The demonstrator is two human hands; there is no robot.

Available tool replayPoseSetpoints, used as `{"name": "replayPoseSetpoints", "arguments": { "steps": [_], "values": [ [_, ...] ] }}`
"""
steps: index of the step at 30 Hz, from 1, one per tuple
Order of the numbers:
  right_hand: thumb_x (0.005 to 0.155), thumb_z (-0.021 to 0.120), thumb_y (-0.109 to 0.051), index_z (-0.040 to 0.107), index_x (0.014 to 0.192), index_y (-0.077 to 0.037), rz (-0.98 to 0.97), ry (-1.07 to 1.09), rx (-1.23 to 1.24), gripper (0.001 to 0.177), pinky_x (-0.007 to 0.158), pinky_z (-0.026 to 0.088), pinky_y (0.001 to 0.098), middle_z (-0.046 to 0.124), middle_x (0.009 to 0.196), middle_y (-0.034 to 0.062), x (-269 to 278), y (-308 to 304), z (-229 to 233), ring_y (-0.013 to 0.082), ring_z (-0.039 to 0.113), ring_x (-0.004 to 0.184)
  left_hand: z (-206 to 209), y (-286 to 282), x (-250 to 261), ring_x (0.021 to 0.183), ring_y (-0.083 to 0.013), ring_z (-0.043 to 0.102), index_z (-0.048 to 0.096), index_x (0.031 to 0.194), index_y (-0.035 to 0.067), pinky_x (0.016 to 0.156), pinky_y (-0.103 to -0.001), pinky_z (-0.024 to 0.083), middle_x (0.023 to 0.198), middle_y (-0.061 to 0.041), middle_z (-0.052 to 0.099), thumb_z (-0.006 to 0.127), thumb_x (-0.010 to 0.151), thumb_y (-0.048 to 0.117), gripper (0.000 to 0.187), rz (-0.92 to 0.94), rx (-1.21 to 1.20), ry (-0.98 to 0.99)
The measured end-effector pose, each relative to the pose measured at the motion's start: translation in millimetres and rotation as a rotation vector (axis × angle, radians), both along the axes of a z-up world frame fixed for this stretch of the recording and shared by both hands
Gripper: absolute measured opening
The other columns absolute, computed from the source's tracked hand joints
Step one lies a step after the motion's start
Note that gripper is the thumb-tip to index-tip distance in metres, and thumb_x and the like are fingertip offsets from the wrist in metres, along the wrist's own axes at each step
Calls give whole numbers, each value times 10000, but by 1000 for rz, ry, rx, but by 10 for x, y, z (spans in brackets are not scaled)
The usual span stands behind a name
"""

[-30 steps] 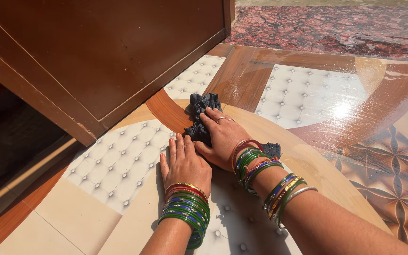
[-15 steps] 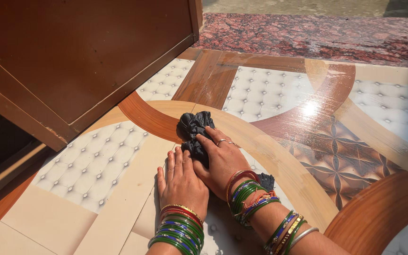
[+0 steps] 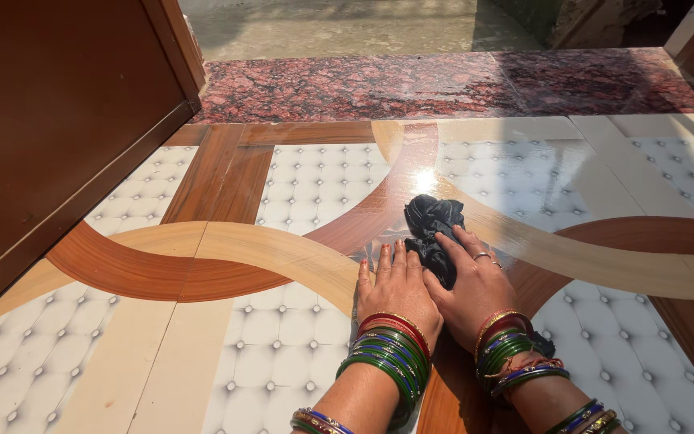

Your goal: The person wipes a patterned tiled floor with a dark cloth, moving across the surface in a repetitive motion. They briefly dip the cloth into a bucket of water to wet it before continuing to wipe the floor near a doorway.

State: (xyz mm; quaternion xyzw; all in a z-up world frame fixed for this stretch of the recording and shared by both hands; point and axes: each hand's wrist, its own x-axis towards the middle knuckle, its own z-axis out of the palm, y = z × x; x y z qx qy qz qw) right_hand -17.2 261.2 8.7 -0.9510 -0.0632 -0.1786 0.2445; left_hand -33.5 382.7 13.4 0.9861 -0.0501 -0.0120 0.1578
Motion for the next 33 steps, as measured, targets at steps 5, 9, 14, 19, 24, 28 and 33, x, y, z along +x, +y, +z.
{"name": "replayPoseSetpoints", "arguments": {
  "steps": [5,9,14,19,24,28,33],
  "values": [
    [843,721,-389,573,1382,-108,-166,-13,8,625,1091,438,447,492,1499,180,-331,-363,13,376,508,1341,-26,-358,-95,1553,-259,68,230,1555,37,1219,-511,-6,1672,-132,144,475,912,237,717,-171,-16,13],
    [800,743,-400,560,1359,-95,-370,23,100,662,1039,456,462,490,1492,177,-589,-343,30,369,512,1325,-27,-440,-237,1561,-259,90,257,1564,55,1236,-526,7,1689,-121,153,456,930,246,692,-250,0,1],
    [844,719,-412,608,1324,-124,-331,43,58,571,1068,456,447,498,1492,160,-769,-136,31,363,517,1330,-9,-195,-414,1551,-231,82,249,1558,77,1218,-526,47,1674,-89,151,393,969,278,639,-169,-30,5],
    [874,692,-391,583,1371,-108,-162,50,83,582,1067,447,443,452,1524,177,-1123,322,35,359,503,1339,-12,291,-784,1546,-216,86,246,1556,102,1215,-520,77,1671,-62,155,358,983,281,611,-43,53,-1],
    [857,688,-347,582,1406,-160,-57,147,73,589,1068,417,433,415,1585,158,-1463,491,153,341,456,1365,102,494,-1158,1537,-211,67,219,1609,126,1221,-511,56,1718,-53,126,354,983,285,661,-9,70,132],
    [857,681,-348,589,1373,-166,-47,114,83,555,1094,429,417,458,1541,130,-1535,256,137,320,499,1352,149,279,-1218,1558,-213,103,237,1572,80,1238,-511,72,1673,-65,190,373,971,246,639,-51,38,91],
    [866,685,-362,575,1373,-134,-171,53,35,567,1096,425,440,462,1517,151,-1558,-227,50,355,496,1341,211,-188,-1184,1555,-229,113,249,1566,60,1236,-523,51,1672,-102,196,439,948,252,674,-189,7,92]
  ]
}}
